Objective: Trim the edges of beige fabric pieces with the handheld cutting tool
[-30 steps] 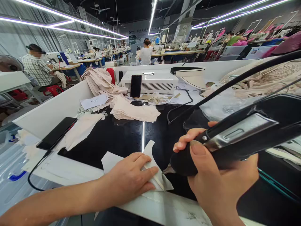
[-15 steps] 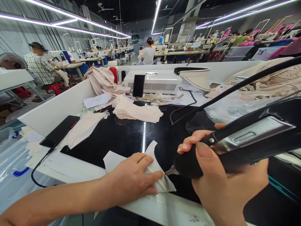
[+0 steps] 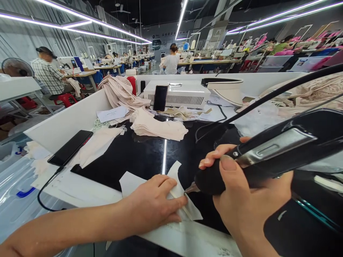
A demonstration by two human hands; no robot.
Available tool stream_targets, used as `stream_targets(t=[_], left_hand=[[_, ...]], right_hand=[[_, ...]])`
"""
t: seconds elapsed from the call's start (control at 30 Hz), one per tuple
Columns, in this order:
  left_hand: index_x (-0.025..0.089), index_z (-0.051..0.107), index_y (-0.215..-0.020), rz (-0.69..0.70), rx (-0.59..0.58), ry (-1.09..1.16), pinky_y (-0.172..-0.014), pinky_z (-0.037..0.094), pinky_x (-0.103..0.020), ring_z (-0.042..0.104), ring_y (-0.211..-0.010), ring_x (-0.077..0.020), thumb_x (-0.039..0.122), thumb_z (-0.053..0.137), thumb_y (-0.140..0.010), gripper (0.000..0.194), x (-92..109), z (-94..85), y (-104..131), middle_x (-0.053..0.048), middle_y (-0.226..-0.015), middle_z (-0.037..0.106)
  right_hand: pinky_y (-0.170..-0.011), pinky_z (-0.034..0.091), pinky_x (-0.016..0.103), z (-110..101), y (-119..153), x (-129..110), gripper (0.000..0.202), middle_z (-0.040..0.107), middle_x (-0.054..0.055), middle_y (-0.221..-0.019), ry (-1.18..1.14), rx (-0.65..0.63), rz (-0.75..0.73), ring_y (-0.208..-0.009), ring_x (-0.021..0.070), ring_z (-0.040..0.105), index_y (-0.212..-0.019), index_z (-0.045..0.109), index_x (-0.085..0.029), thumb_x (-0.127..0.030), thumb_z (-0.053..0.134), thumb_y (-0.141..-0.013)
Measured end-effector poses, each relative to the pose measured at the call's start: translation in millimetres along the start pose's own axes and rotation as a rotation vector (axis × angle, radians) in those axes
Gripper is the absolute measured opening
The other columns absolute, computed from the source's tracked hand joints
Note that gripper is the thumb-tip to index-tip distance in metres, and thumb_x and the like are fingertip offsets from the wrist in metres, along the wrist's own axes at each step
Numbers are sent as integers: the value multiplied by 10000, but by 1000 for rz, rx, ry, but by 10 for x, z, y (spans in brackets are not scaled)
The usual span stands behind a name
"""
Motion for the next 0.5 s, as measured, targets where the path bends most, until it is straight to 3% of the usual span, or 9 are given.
stream_targets(t=[0.13,0.33,0.5], left_hand=[[171,804,-1417,8,18,7,-1200,680,-418,787,-1351,-323,554,878,-1230,432,0,20,-8,-171,-1305,841],[155,807,-1452,25,10,-1,-1175,663,-399,777,-1341,-315,513,841,-1260,407,-13,41,-25,-165,-1292,847],[124,799,-1467,9,-21,-54,-1126,678,-415,780,-1309,-335,603,858,-1236,535,109,21,-2,-191,-1322,857]], right_hand=[[-601,695,340,17,-20,29,501,814,-73,-845,-2,-6,7,-609,175,731,-1156,783,-300,-482,1157,-877],[-587,684,326,92,-73,89,599,796,-88,-846,10,-8,-28,-600,166,726,-1144,750,-305,-603,1176,-847],[-584,690,314,94,-60,76,529,800,-69,-850,24,-47,-25,-590,158,730,-1086,731,-285,-565,1145,-913]])
Point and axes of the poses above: each hand's wrist, its own y-axis away from the middle knuckle, its own z-axis out of the palm, x = y × z, the point moved 1 cm from there along -y, towards the middle knuckle
